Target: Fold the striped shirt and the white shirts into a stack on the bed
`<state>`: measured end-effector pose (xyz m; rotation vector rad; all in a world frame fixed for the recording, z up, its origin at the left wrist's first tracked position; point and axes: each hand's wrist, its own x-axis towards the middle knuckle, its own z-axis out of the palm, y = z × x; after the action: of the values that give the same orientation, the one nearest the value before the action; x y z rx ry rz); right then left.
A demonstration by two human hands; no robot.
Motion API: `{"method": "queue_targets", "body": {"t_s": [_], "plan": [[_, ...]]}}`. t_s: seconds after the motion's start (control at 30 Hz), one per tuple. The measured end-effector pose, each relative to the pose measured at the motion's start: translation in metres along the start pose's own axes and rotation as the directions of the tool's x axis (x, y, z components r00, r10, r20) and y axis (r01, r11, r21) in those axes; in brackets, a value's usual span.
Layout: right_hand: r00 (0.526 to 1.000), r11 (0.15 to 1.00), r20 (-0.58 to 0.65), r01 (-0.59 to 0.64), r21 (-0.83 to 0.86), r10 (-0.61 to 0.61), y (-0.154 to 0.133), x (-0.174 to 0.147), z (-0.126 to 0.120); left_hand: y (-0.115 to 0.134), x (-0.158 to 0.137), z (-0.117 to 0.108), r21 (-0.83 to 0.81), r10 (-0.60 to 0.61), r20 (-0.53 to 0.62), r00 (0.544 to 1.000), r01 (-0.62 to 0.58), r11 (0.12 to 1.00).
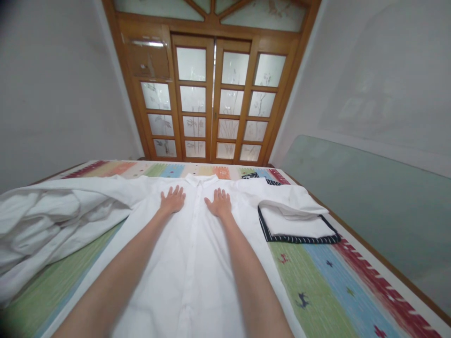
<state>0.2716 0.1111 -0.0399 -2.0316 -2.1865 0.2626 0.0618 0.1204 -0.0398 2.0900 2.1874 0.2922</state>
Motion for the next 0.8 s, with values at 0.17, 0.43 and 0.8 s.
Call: {"method": "queue_targets", "body": {"t_s": [0.17, 0.43, 0.8], "plan": [[1.000, 1.000, 0.009, 0.003, -0.011, -0.003, 0.000, -0.001, -0.003, -0.007, -0.020, -0.007, 0.008, -0.005, 0.011, 1.000, 0.005, 1.000], [0.999, 0.998, 0.004, 0.051, -0.026, -0.051, 0.003, -0.006, -0.005, -0.040, -0.023, -0.016, 0.110, 0.005, 0.026, 1.000, -0.008, 0.994], [0.939, 0.952, -0.201, 0.298, 0.068, -0.279, 0.001, -0.007, -0.007, -0.035, -0.035, -0.017, 0.033, 0.381, 0.134, 0.915, -0.388, 0.921]]}}
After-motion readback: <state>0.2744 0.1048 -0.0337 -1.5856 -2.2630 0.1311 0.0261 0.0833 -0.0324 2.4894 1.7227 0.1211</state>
